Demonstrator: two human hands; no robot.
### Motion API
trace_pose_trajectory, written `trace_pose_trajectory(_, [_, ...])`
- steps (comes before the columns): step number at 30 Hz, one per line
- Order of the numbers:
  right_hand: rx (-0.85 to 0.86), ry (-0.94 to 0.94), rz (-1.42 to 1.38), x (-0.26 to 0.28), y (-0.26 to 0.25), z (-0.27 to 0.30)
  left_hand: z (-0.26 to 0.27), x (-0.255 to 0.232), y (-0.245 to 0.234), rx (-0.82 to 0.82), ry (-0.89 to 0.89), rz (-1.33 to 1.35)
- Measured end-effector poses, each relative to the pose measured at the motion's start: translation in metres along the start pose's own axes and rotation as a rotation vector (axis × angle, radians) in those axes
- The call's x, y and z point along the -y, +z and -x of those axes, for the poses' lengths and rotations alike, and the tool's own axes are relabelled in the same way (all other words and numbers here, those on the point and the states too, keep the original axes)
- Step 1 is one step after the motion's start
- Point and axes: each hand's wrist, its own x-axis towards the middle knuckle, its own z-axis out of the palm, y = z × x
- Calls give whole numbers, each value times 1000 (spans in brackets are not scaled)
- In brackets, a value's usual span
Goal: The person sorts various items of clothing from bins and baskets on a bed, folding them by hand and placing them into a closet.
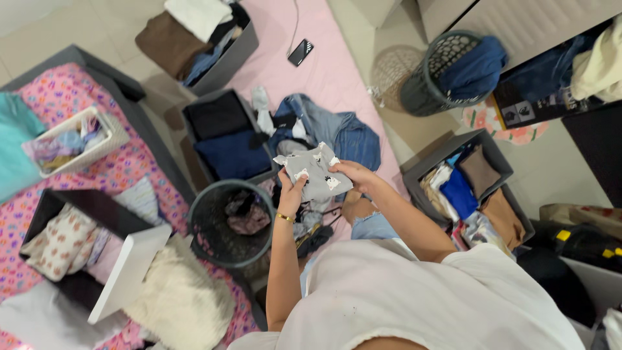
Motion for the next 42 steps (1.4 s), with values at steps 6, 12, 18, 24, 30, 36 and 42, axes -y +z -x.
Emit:
trace_pose_trajectory(6, [9,-25,-111,102,-90,8,-81,-33,112,-3,-118,135])
trace_pose_trajectory(12, [-1,-205,-196,184,-144,6,-142,-69,189,58,-67,281])
trace_pose_trajectory(18, [11,-301,-274,231,-161,5,-200,-95,214,129,-91,216])
trace_pose_trajectory(24, [-32,-355,-280,295,-173,-12,-266,-139,238,174,-129,187])
trace_pose_trajectory(30, [-88,-435,-303,387,-181,-83,-385,-190,243,303,-248,301])
trace_pose_trajectory(36, [-80,-534,-315,501,-166,-163,-529,-288,238,407,-460,263])
trace_pose_trajectory(42, [-232,-593,-244,582,-170,-212,-653,-330,254,507,-552,38])
